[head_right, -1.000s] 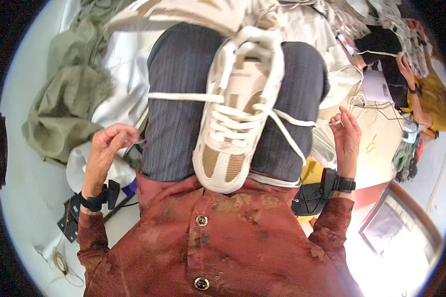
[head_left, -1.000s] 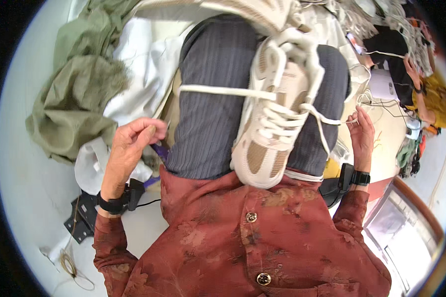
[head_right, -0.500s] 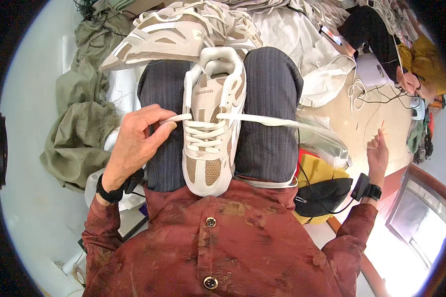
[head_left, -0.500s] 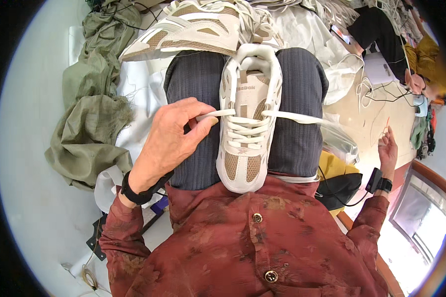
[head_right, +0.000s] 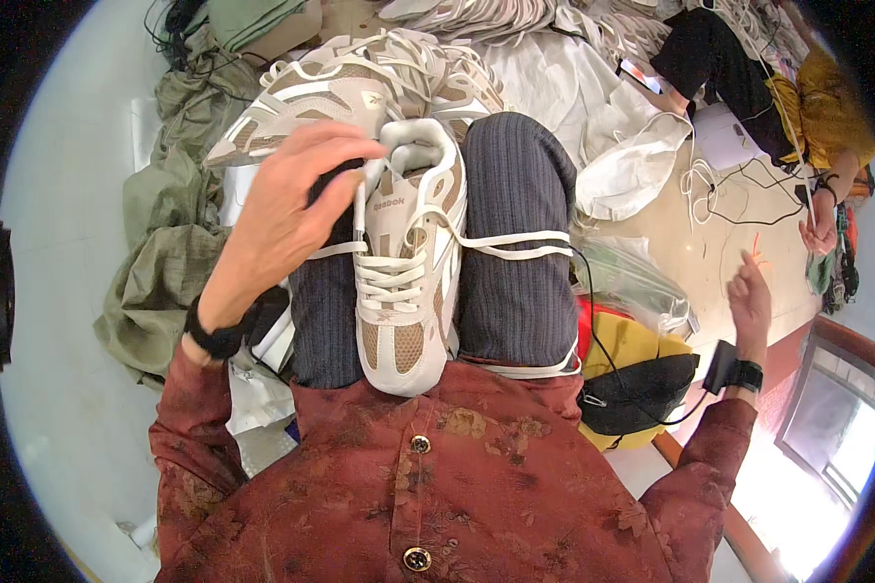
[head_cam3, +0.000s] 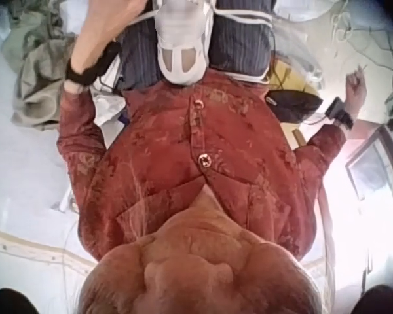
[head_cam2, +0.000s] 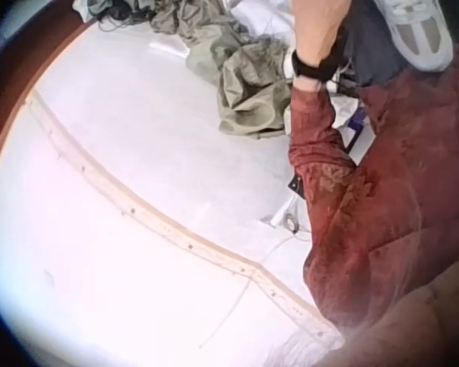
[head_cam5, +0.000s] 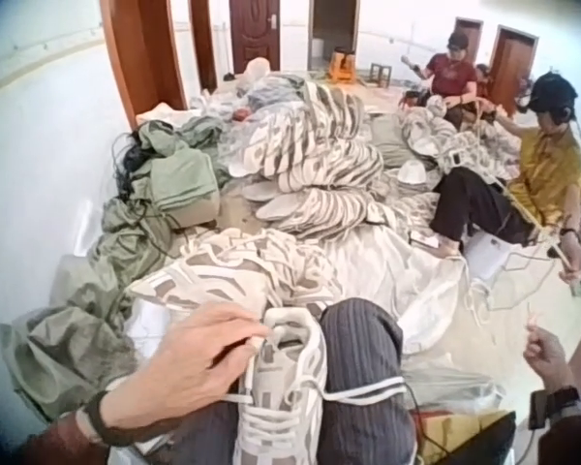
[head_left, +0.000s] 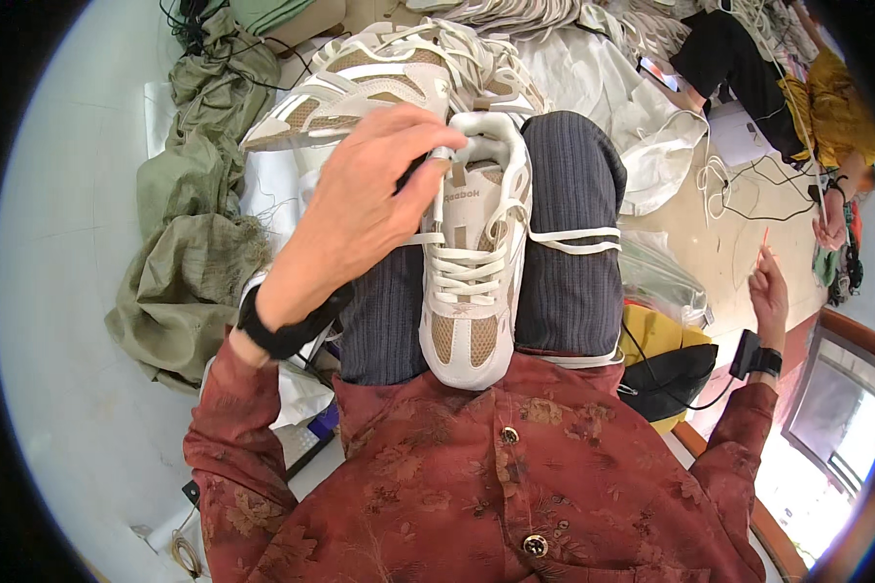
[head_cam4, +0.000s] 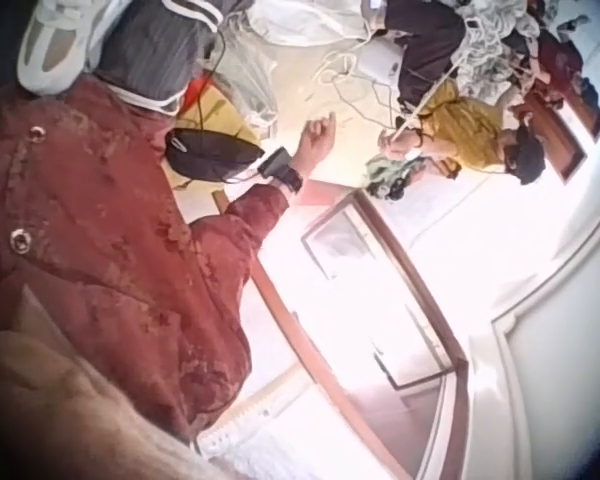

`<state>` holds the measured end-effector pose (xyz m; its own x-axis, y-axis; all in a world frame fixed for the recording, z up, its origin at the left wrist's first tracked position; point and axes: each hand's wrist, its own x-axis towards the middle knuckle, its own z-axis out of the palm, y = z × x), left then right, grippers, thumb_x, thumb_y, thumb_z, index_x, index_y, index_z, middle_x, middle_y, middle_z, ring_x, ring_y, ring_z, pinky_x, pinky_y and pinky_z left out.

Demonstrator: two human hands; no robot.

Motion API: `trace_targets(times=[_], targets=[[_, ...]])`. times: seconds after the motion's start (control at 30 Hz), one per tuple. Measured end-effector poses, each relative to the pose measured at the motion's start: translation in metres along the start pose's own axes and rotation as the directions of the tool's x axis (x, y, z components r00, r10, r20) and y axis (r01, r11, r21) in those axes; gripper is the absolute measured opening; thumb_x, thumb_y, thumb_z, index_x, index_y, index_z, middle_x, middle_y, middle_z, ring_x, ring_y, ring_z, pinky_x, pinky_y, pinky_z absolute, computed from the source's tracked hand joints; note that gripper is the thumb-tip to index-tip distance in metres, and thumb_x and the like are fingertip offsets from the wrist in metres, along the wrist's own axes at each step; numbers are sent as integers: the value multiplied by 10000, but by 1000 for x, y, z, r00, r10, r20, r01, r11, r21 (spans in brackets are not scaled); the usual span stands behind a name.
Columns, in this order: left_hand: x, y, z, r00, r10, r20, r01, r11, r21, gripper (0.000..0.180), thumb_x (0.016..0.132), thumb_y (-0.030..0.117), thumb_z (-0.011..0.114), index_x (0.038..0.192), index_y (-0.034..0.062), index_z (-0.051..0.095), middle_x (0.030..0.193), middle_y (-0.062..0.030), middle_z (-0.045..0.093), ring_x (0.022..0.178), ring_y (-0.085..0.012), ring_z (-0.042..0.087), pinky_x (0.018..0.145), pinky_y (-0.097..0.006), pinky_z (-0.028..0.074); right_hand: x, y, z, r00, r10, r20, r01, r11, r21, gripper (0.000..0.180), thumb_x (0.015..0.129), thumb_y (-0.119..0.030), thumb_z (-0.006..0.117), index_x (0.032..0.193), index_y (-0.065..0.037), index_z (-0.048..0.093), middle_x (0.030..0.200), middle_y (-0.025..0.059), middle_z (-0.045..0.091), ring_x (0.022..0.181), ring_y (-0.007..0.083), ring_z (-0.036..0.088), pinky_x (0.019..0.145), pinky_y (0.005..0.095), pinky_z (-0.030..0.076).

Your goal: Lacing a new pair of athletic sneakers in a manufacturing environment.

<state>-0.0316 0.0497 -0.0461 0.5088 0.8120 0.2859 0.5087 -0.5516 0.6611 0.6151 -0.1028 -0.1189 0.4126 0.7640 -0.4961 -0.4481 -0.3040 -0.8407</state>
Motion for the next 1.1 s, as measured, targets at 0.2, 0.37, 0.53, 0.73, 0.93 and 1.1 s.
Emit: trace_targets(times=[0.2,0.37,0.53,0.73,0.93,1.1], targets=[[12,-2,26,974,83,213,-116,982,148,247,840,-12,569,1072,-15,654,982,-160,651,939,-344,579,839,-410,479,-73,47,217,939,166,303,-4,882,-472,256,997,-178,577,1175,-5,640,668,-52,492,519,20,393,472,183,322],[18,-16,34,961,118,249,-140,987,76,225,839,-9,570,1048,-23,651,921,-162,643,897,-347,582,813,-416,482,-114,64,314,798,284,532,185,723,-665,199,976,-100,584,1151,-51,665,609,-51,535,521,14,448,473,198,344],[27,-2,19,943,-93,321,127,988,-84,198,873,22,529,1027,-31,643,869,-147,619,815,-273,577,768,-373,472,-122,75,327,785,129,605,354,709,-610,228,936,-49,631,1163,-50,649,576,-47,483,532,23,404,483,223,321],[31,26,8,979,-52,197,84,984,-157,203,869,13,525,1019,-4,661,846,-97,583,741,-216,521,699,-315,424,-126,82,330,788,61,613,434,652,-622,229,913,-28,651,1142,-32,646,576,-41,417,543,44,351,496,240,315],[28,35,0,967,-141,213,193,950,-245,208,908,33,543,1053,9,691,829,-25,603,724,-116,514,649,-253,399,-129,85,343,771,0,637,540,530,-654,235,877,-34,672,1111,-48,655,546,24,395,505,105,359,493,283,328],[13,15,2,945,-259,201,316,881,-352,251,994,161,552,1143,11,687,804,21,617,725,-59,502,653,-218,411,-134,91,359,725,-99,682,664,364,-653,186,860,-41,671,1044,-59,654,532,129,464,467,275,478,492,362,384]])
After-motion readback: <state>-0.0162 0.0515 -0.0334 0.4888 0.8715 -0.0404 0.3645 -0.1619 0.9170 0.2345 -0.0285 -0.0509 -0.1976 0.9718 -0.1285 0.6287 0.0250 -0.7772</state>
